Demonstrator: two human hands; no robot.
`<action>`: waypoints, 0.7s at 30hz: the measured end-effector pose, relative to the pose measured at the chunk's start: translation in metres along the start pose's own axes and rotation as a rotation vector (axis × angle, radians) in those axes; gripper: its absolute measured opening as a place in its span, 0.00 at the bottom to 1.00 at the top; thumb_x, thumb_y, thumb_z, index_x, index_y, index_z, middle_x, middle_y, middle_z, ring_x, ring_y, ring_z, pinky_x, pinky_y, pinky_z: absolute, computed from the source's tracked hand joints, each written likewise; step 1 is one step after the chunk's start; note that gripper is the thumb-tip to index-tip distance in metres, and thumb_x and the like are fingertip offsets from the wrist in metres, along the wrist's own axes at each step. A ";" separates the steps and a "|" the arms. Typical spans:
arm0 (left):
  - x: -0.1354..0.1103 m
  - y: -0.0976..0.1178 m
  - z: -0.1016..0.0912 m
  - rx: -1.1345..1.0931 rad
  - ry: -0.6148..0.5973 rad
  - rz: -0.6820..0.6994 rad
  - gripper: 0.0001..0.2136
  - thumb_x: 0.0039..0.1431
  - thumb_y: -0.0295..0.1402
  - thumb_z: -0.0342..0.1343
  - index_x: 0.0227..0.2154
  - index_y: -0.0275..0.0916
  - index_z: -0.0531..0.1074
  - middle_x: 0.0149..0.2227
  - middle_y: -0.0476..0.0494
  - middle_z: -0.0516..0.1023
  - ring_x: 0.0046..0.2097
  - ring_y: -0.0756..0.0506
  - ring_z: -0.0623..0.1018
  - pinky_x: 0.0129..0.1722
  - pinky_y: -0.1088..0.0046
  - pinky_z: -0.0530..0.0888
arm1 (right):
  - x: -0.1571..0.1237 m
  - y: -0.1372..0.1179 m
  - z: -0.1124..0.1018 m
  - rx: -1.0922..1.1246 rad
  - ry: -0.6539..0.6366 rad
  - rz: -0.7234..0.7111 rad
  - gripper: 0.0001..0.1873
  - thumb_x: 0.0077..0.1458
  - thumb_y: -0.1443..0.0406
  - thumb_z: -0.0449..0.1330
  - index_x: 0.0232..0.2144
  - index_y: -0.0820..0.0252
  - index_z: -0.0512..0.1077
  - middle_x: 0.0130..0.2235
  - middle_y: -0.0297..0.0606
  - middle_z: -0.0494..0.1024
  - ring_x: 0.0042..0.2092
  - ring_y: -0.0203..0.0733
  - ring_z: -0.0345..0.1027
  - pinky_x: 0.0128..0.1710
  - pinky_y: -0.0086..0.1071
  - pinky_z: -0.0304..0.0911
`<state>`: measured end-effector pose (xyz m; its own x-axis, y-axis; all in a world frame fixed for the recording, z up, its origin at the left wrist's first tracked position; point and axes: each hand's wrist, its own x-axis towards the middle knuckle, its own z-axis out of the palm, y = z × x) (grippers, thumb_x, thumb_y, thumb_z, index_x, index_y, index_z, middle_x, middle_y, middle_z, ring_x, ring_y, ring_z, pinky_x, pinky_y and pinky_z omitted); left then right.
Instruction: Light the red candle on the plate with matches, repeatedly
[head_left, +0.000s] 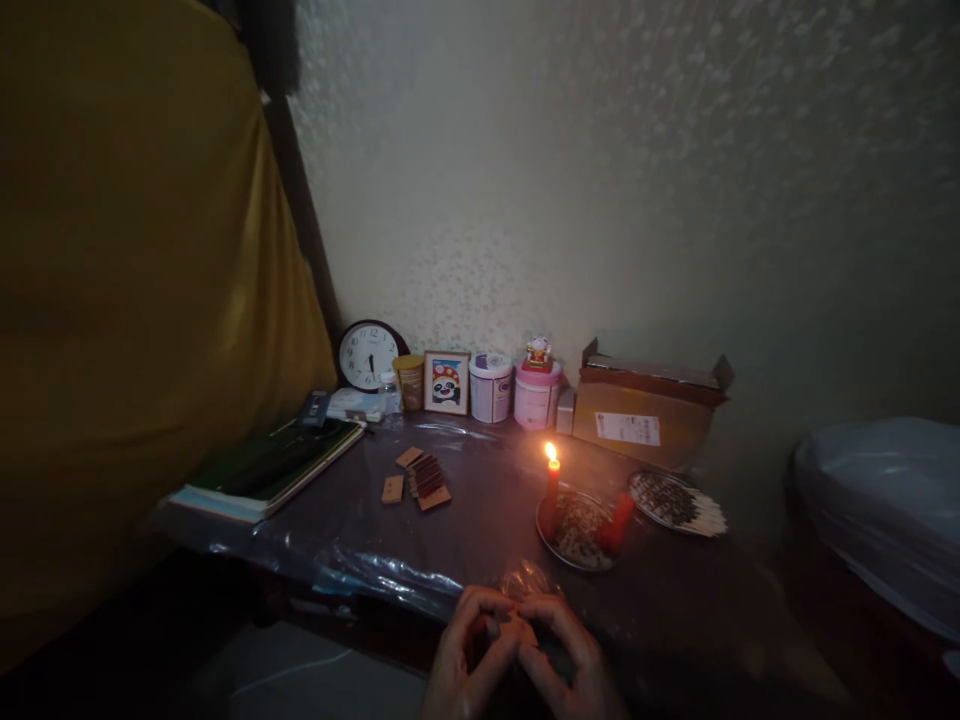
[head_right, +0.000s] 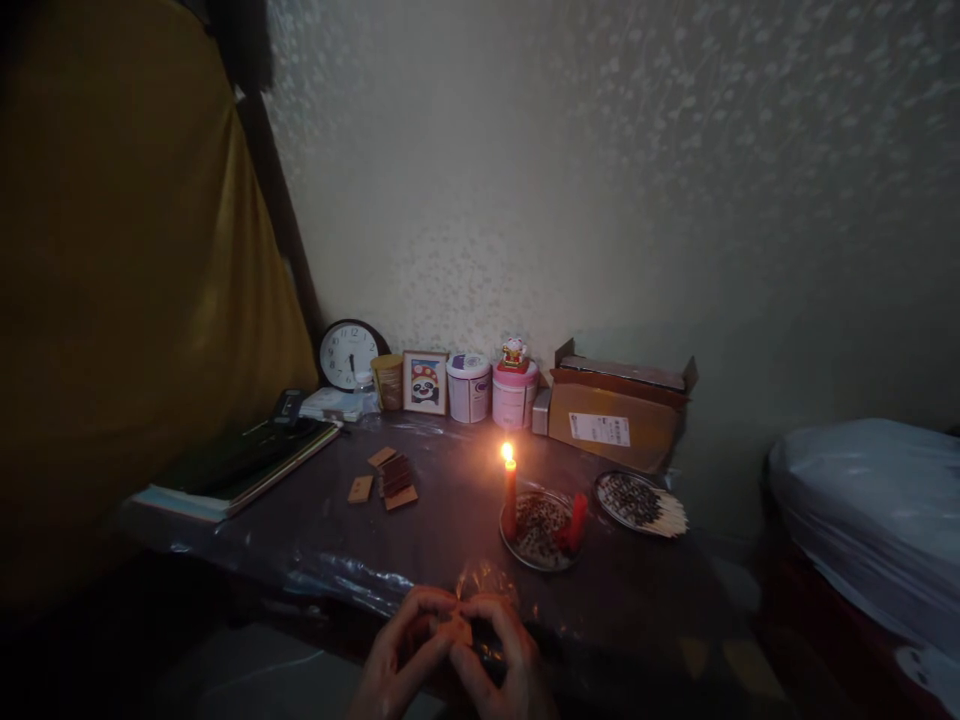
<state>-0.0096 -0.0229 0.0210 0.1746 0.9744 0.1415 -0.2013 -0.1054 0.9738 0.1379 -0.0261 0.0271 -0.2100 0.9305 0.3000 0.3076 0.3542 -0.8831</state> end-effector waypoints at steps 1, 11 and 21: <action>0.000 0.000 0.000 -0.001 0.005 -0.002 0.10 0.51 0.40 0.56 0.32 0.40 0.68 0.30 0.50 0.70 0.31 0.49 0.71 0.32 0.74 0.67 | 0.000 0.000 0.000 -0.002 0.003 -0.001 0.13 0.53 0.57 0.56 0.37 0.57 0.70 0.38 0.38 0.76 0.42 0.43 0.70 0.43 0.32 0.65; 0.001 -0.002 0.000 0.022 -0.014 -0.007 0.11 0.50 0.41 0.56 0.32 0.40 0.69 0.29 0.49 0.70 0.32 0.48 0.70 0.32 0.74 0.65 | 0.000 0.000 -0.001 -0.010 0.008 0.017 0.12 0.53 0.57 0.56 0.37 0.57 0.70 0.38 0.37 0.75 0.42 0.43 0.70 0.43 0.32 0.65; 0.002 -0.008 -0.001 0.045 0.016 0.017 0.12 0.50 0.43 0.56 0.32 0.40 0.69 0.31 0.49 0.69 0.32 0.48 0.70 0.33 0.73 0.65 | 0.000 0.003 -0.002 -0.017 -0.013 0.002 0.11 0.53 0.59 0.56 0.38 0.56 0.70 0.39 0.37 0.76 0.42 0.42 0.70 0.44 0.31 0.64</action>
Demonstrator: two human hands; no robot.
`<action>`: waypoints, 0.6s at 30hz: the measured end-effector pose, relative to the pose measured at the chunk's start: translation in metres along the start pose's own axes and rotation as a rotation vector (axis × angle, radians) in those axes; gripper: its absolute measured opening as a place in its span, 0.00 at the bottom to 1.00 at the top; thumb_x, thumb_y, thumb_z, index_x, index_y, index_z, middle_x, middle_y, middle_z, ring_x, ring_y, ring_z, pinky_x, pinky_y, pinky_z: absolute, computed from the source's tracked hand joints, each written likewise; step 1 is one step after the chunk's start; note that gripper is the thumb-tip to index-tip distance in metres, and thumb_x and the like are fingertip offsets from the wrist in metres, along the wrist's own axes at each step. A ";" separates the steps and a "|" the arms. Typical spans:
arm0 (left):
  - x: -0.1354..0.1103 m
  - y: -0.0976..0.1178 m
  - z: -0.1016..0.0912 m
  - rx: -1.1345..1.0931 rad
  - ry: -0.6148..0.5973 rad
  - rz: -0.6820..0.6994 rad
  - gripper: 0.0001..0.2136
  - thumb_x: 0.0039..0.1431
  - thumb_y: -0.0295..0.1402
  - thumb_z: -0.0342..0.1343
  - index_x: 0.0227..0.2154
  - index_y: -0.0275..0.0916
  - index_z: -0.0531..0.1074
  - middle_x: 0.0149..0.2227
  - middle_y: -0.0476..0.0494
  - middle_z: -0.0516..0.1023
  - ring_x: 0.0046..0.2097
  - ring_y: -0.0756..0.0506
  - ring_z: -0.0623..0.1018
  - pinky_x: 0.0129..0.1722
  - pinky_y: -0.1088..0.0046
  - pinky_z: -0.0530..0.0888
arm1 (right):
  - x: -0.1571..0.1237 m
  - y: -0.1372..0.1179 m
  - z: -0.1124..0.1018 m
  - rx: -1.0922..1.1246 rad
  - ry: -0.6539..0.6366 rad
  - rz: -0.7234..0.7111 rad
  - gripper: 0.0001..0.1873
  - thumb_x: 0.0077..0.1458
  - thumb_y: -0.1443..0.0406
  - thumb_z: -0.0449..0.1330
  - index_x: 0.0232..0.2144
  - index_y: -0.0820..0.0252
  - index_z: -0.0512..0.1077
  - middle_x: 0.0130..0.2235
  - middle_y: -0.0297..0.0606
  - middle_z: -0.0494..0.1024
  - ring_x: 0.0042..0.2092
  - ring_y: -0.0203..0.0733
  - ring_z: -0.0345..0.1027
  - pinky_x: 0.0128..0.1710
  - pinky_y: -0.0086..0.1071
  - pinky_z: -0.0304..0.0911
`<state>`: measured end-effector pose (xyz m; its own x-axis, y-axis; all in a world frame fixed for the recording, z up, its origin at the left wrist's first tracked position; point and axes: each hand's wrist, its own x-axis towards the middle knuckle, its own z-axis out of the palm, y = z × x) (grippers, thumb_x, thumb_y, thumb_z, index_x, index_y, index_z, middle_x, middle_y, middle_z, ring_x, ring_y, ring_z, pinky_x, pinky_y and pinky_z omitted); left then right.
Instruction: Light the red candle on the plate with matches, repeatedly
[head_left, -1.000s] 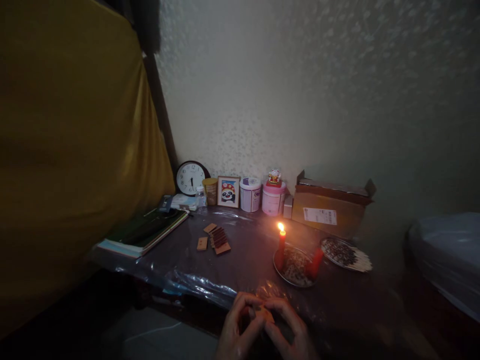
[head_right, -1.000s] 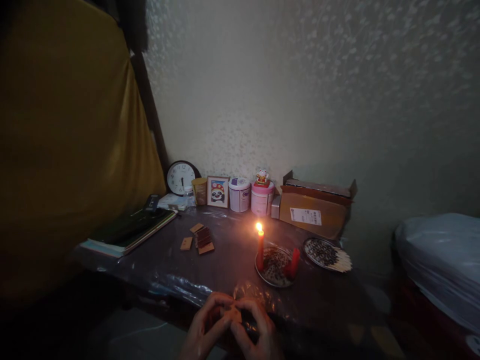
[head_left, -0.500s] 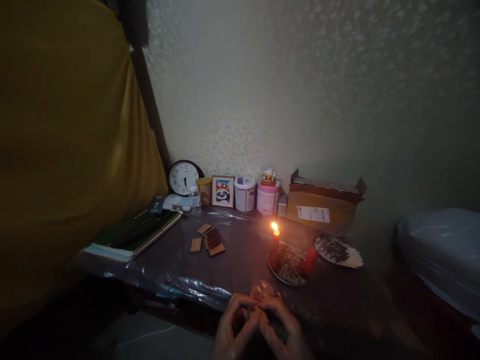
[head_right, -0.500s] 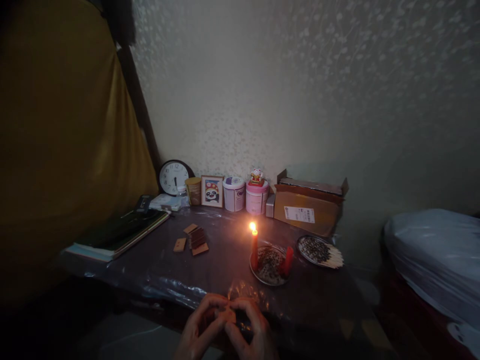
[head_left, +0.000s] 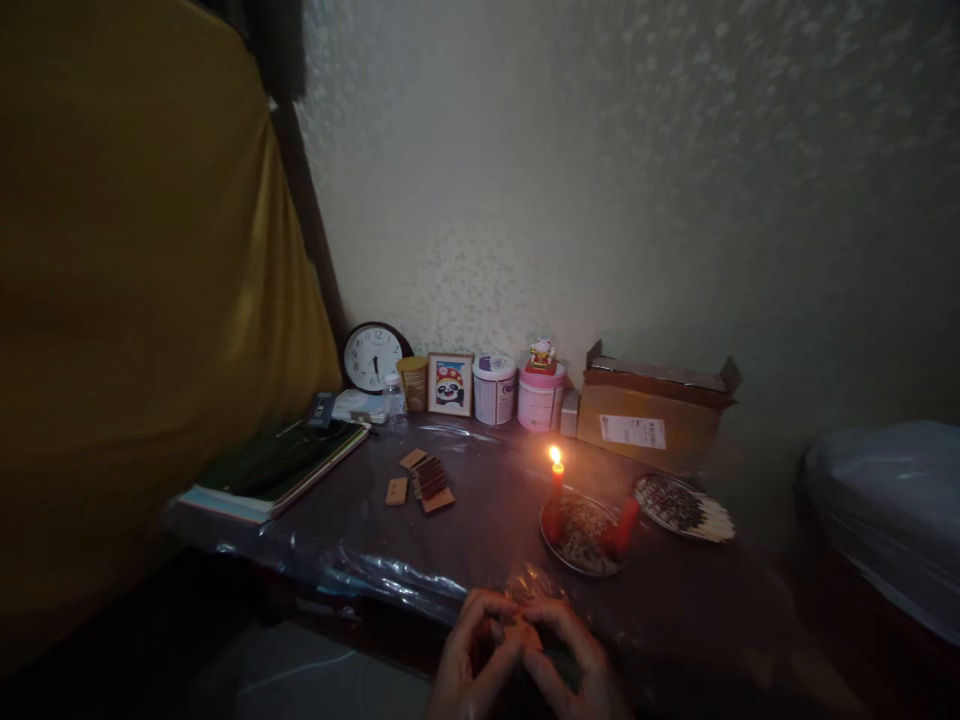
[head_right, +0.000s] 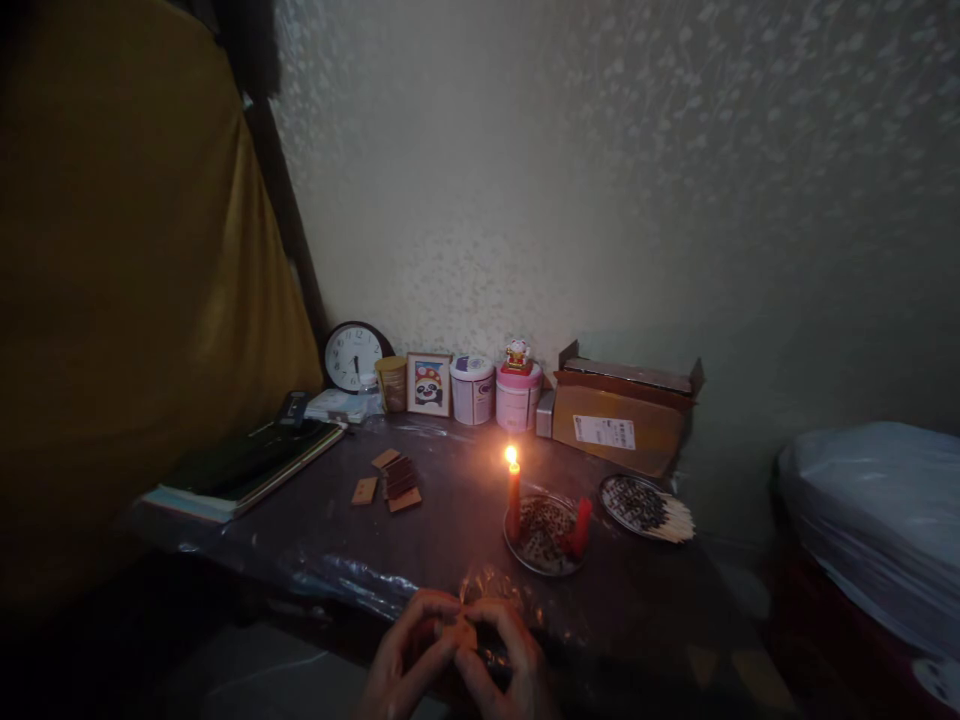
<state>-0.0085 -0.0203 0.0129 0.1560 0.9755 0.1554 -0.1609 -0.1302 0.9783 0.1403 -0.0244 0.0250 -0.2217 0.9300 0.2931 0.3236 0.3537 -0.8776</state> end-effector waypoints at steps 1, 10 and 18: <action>0.000 0.000 0.000 0.000 -0.002 -0.006 0.13 0.50 0.43 0.56 0.33 0.40 0.69 0.31 0.49 0.69 0.32 0.48 0.70 0.33 0.73 0.65 | 0.000 -0.001 0.000 0.002 0.002 0.001 0.11 0.53 0.59 0.56 0.38 0.56 0.70 0.39 0.37 0.76 0.42 0.42 0.70 0.44 0.31 0.64; 0.000 0.002 0.000 -0.022 -0.021 -0.011 0.11 0.50 0.42 0.56 0.32 0.40 0.69 0.29 0.50 0.68 0.31 0.49 0.69 0.33 0.74 0.64 | 0.001 -0.005 -0.001 0.000 0.015 0.027 0.13 0.53 0.56 0.56 0.37 0.57 0.70 0.39 0.38 0.76 0.42 0.43 0.70 0.44 0.32 0.65; 0.000 0.003 0.001 0.005 0.008 -0.004 0.12 0.50 0.42 0.56 0.32 0.40 0.69 0.29 0.50 0.68 0.31 0.48 0.69 0.32 0.74 0.64 | 0.001 -0.013 -0.001 0.012 0.008 0.050 0.12 0.54 0.56 0.56 0.37 0.56 0.70 0.39 0.37 0.76 0.42 0.43 0.70 0.44 0.31 0.65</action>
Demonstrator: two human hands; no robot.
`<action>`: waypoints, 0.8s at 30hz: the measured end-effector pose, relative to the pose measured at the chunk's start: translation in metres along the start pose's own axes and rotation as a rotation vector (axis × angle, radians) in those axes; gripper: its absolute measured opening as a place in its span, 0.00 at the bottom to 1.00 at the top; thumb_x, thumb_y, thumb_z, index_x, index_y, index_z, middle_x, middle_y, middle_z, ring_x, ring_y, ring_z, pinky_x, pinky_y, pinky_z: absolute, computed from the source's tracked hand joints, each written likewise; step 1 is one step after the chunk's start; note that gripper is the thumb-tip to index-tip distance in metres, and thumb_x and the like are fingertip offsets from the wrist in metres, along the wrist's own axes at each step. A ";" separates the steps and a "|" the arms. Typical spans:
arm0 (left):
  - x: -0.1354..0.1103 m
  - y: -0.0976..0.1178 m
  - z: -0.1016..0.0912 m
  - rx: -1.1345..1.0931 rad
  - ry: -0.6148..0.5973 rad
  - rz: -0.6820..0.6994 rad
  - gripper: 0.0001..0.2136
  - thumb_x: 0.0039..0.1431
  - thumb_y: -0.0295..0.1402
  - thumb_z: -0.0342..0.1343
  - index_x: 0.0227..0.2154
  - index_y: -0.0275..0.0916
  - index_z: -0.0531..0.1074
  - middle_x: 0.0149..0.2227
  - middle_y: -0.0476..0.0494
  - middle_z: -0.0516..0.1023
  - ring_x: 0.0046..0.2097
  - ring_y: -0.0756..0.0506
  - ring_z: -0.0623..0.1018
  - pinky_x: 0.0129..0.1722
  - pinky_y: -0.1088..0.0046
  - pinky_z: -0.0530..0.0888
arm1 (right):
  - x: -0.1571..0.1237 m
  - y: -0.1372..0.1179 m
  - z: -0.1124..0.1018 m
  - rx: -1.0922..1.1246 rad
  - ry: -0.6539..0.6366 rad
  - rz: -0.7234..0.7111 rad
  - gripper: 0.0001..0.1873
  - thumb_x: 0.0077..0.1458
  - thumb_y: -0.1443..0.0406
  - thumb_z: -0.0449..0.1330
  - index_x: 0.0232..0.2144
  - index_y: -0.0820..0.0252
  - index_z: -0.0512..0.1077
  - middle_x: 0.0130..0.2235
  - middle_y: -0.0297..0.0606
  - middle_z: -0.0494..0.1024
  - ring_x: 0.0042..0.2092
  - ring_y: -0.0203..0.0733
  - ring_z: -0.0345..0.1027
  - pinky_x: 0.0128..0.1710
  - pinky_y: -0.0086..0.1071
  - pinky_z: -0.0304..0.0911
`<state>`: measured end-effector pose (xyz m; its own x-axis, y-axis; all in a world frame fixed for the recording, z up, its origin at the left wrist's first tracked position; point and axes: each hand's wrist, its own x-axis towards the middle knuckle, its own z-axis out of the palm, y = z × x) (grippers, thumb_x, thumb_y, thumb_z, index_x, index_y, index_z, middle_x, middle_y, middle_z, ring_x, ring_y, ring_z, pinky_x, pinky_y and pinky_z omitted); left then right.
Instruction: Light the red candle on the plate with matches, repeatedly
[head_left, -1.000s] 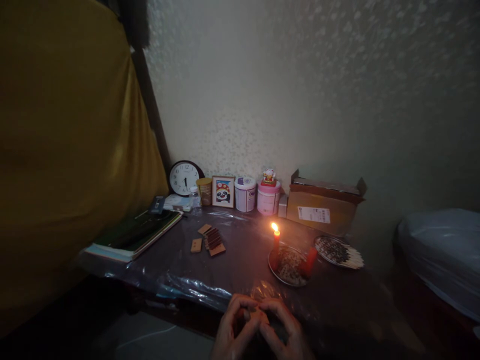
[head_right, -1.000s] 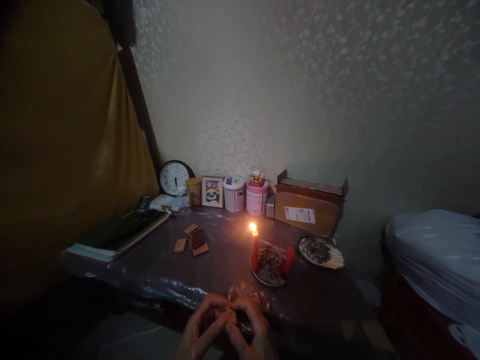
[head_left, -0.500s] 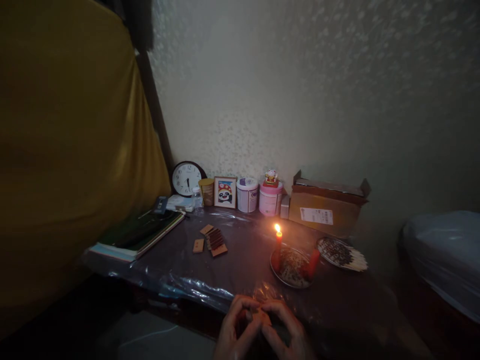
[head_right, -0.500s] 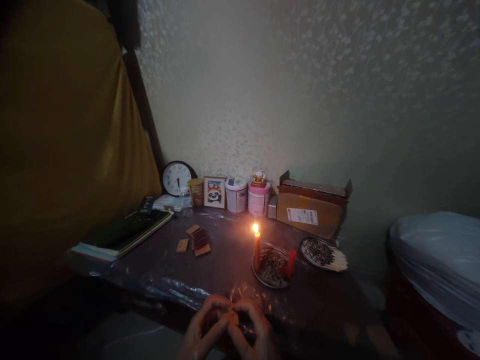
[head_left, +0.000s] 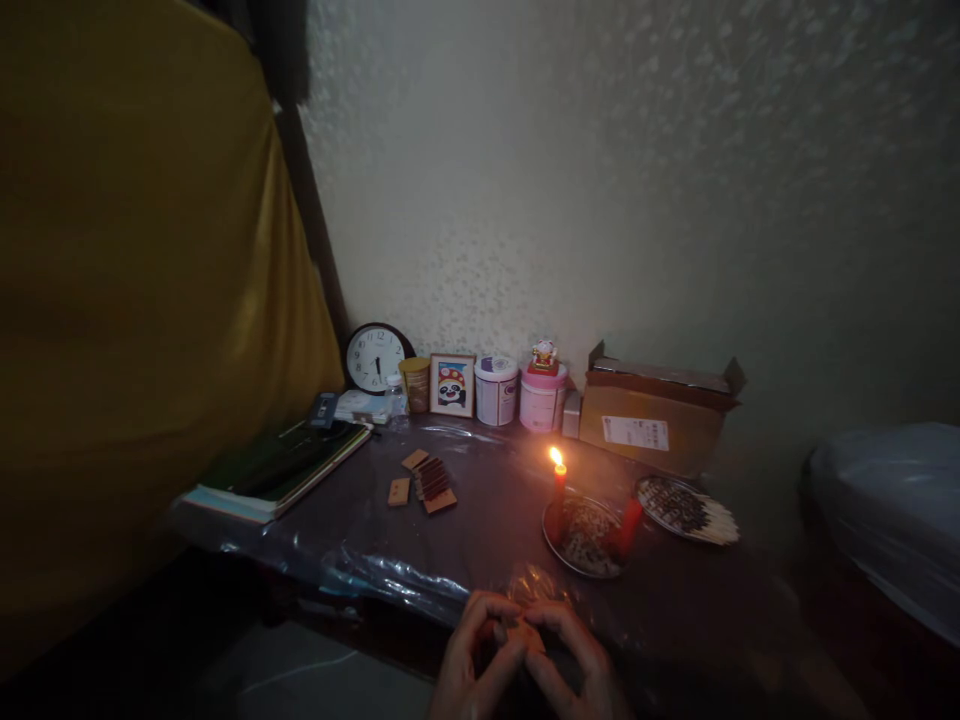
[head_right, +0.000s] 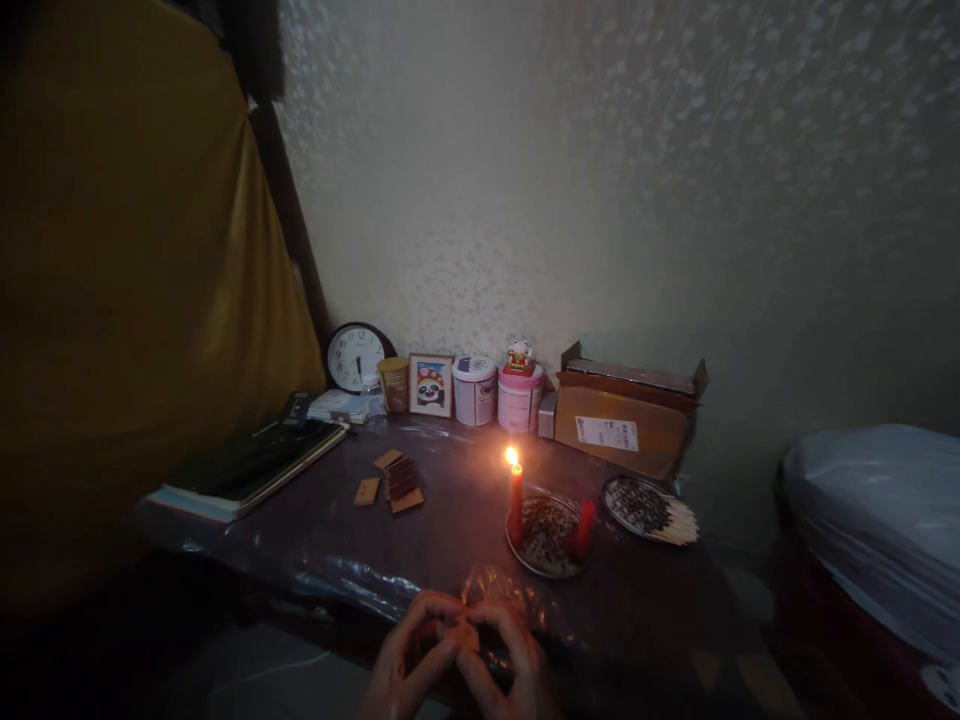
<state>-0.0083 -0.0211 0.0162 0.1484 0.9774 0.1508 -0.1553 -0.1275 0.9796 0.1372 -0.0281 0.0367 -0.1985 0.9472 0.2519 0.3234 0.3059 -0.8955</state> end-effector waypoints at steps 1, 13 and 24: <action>0.000 0.000 0.000 -0.003 -0.001 0.009 0.12 0.50 0.42 0.56 0.32 0.40 0.69 0.29 0.50 0.68 0.32 0.48 0.69 0.32 0.74 0.64 | 0.000 0.000 0.000 0.003 -0.004 -0.002 0.12 0.54 0.57 0.56 0.37 0.56 0.70 0.39 0.37 0.76 0.42 0.43 0.70 0.44 0.31 0.65; 0.001 -0.008 -0.002 0.004 -0.031 0.021 0.12 0.51 0.42 0.54 0.33 0.40 0.69 0.30 0.49 0.68 0.31 0.49 0.68 0.34 0.73 0.65 | -0.001 0.007 0.000 -0.002 0.004 -0.033 0.11 0.53 0.58 0.57 0.37 0.57 0.70 0.39 0.38 0.75 0.42 0.42 0.70 0.44 0.31 0.65; 0.001 -0.004 0.000 -0.002 -0.005 0.013 0.11 0.50 0.42 0.56 0.32 0.40 0.70 0.30 0.49 0.68 0.32 0.48 0.69 0.33 0.74 0.65 | 0.000 0.006 0.001 0.012 0.011 -0.034 0.13 0.53 0.56 0.56 0.37 0.56 0.70 0.38 0.37 0.76 0.42 0.43 0.71 0.43 0.32 0.66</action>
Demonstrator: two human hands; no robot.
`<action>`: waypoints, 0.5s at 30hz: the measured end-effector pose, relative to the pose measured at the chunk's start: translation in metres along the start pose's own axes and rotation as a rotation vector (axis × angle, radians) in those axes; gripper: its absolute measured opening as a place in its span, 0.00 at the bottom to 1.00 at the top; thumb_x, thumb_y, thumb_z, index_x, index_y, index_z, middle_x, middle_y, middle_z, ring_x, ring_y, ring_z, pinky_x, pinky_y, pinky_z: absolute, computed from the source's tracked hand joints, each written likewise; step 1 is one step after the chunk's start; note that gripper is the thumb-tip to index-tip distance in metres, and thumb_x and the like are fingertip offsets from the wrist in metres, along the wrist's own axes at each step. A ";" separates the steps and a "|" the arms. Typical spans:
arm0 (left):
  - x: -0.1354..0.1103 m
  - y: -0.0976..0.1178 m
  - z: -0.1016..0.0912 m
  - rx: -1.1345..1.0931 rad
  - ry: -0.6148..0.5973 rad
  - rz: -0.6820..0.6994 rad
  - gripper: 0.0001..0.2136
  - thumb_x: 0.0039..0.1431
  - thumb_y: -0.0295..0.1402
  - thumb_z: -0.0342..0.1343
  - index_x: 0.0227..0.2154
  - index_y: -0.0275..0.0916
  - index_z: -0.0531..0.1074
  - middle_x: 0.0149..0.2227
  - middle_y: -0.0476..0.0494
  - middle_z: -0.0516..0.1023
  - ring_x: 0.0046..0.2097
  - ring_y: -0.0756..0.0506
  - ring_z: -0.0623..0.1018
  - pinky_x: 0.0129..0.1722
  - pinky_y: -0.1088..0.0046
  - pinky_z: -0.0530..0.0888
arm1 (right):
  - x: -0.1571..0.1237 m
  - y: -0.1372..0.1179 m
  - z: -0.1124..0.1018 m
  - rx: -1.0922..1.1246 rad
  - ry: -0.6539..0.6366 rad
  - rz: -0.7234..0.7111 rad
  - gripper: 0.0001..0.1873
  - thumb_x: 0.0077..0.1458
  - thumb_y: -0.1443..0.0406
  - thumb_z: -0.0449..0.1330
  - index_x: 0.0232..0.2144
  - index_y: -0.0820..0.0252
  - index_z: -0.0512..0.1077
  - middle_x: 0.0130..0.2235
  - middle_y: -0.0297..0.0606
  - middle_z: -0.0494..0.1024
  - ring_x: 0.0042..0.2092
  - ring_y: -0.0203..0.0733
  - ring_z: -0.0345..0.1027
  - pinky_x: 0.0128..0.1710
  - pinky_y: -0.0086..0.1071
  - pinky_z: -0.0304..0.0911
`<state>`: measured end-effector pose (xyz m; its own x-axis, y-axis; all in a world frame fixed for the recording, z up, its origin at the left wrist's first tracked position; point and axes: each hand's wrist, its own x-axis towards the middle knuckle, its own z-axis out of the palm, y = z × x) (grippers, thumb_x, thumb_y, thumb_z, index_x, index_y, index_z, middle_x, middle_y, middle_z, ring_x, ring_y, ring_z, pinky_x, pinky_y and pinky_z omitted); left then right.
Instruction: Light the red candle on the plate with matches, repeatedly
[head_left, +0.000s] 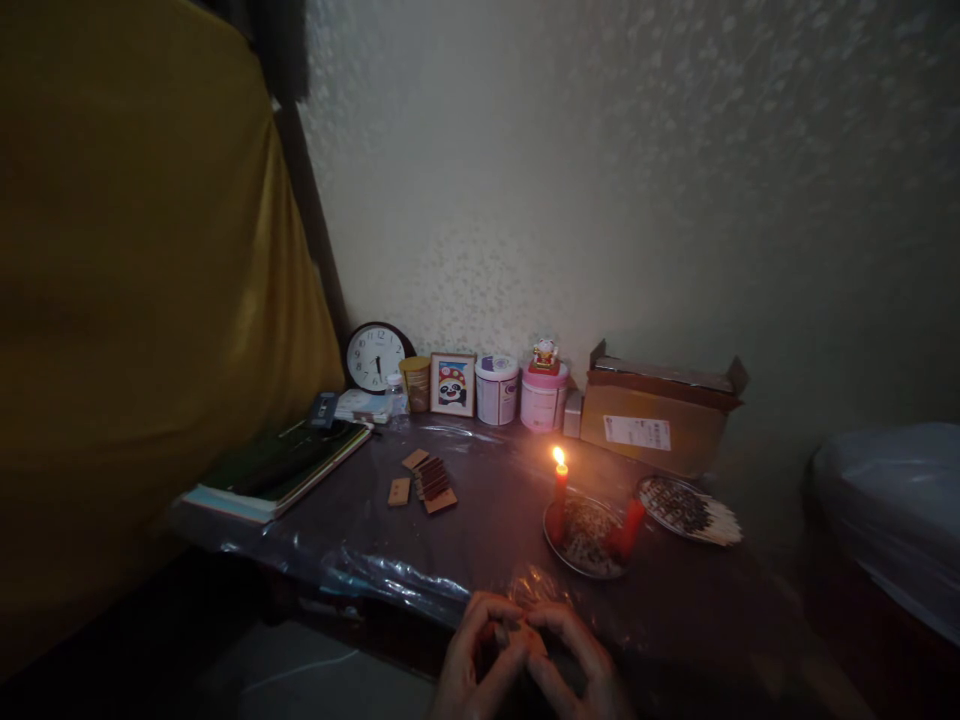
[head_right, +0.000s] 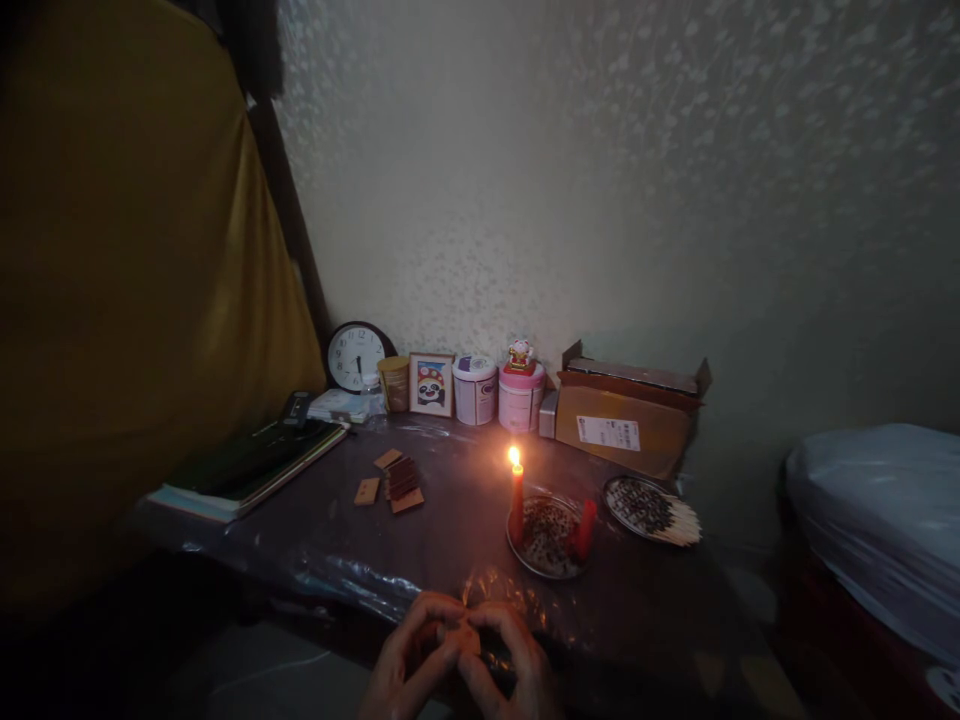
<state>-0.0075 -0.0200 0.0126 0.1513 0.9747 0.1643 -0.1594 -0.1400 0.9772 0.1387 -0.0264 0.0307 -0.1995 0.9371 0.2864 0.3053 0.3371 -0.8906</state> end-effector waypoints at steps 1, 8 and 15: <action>0.000 0.001 0.000 -0.005 0.000 0.001 0.11 0.50 0.42 0.56 0.32 0.40 0.70 0.30 0.49 0.69 0.32 0.48 0.69 0.33 0.74 0.65 | 0.000 0.000 0.000 0.001 -0.002 -0.003 0.12 0.53 0.56 0.56 0.37 0.56 0.70 0.38 0.37 0.76 0.41 0.43 0.71 0.43 0.32 0.66; 0.000 0.000 0.000 0.003 0.003 0.014 0.12 0.50 0.43 0.55 0.31 0.40 0.69 0.32 0.48 0.69 0.33 0.47 0.70 0.35 0.72 0.66 | 0.000 -0.002 0.000 0.019 -0.006 0.005 0.12 0.53 0.57 0.56 0.37 0.57 0.70 0.38 0.38 0.76 0.41 0.42 0.71 0.42 0.31 0.66; 0.000 0.003 0.002 -0.041 0.000 0.000 0.11 0.50 0.42 0.56 0.31 0.40 0.69 0.32 0.48 0.70 0.33 0.47 0.71 0.34 0.73 0.66 | 0.001 -0.002 0.000 -0.005 -0.007 0.006 0.13 0.53 0.55 0.56 0.36 0.57 0.71 0.38 0.37 0.76 0.41 0.43 0.71 0.43 0.33 0.66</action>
<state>-0.0062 -0.0210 0.0160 0.1518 0.9747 0.1642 -0.1992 -0.1326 0.9710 0.1380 -0.0266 0.0329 -0.2040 0.9385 0.2786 0.3108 0.3320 -0.8906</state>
